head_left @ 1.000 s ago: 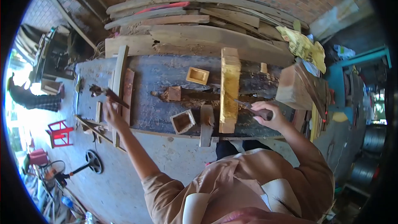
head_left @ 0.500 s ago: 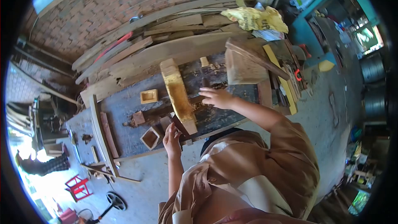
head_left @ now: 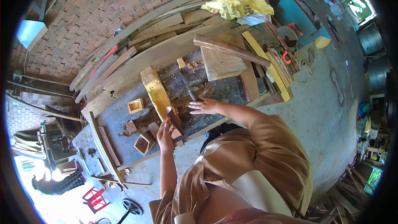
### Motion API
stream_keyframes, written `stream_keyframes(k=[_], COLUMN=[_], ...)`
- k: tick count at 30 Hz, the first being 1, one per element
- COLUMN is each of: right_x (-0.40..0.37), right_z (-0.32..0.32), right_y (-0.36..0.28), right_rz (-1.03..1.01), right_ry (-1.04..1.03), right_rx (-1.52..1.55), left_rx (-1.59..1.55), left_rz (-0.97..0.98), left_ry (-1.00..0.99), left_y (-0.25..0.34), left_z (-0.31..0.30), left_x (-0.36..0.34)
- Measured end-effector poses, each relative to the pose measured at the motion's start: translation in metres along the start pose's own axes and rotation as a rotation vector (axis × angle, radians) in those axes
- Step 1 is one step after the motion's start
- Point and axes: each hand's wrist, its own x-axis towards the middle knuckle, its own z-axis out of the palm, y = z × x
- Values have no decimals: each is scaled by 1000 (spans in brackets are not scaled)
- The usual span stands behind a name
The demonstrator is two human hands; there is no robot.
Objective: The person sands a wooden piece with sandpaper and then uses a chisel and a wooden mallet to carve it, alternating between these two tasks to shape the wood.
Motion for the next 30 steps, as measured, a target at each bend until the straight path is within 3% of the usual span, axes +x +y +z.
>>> stream_keyframes(k=[3,5,6,8,10,12,13,18,20,22,24,26,29,30], right_x=[-7,-14,-17,-23,-39,-53,-59,-94,-111,-136,-161,-185,-239,-261], right_z=[-49,-70,-82,-101,-114,-130,-131,-132,-121,-124,-126,-131,-109,-108], right_y=[-10,-20,-27,-40,-53,-68,-72,-72,-64,-60,-57,-55,-40,-33], right_rz=[100,366,383,555,551,523,561,734,885,843,874,922,1095,1072], right_ry=[-44,135,139,335,359,284,256,435,789,830,780,867,869,860], right_rx=[43,178,177,522,423,455,460,357,531,486,519,546,639,650], left_rx=[11,-21,-13,-145,-158,-345,-464,-405,-494,-433,-431,-439,132,122], left_rz=[-53,-72,-73,-126,-151,-71,-253,-394,-503,-448,-530,-567,-470,-465], left_ry=[-53,-76,-92,-158,-190,-602,-512,-552,-566,-609,-673,-655,-573,-551], left_y=[-3,-5,-8,-11,-12,-37,-40,-38,-27,-34,-41,-60,-80,-89], left_z=[6,12,14,24,42,51,63,133,161,181,203,222,256,270], left_x=[4,10,13,24,36,61,63,55,45,44,44,50,48,48])
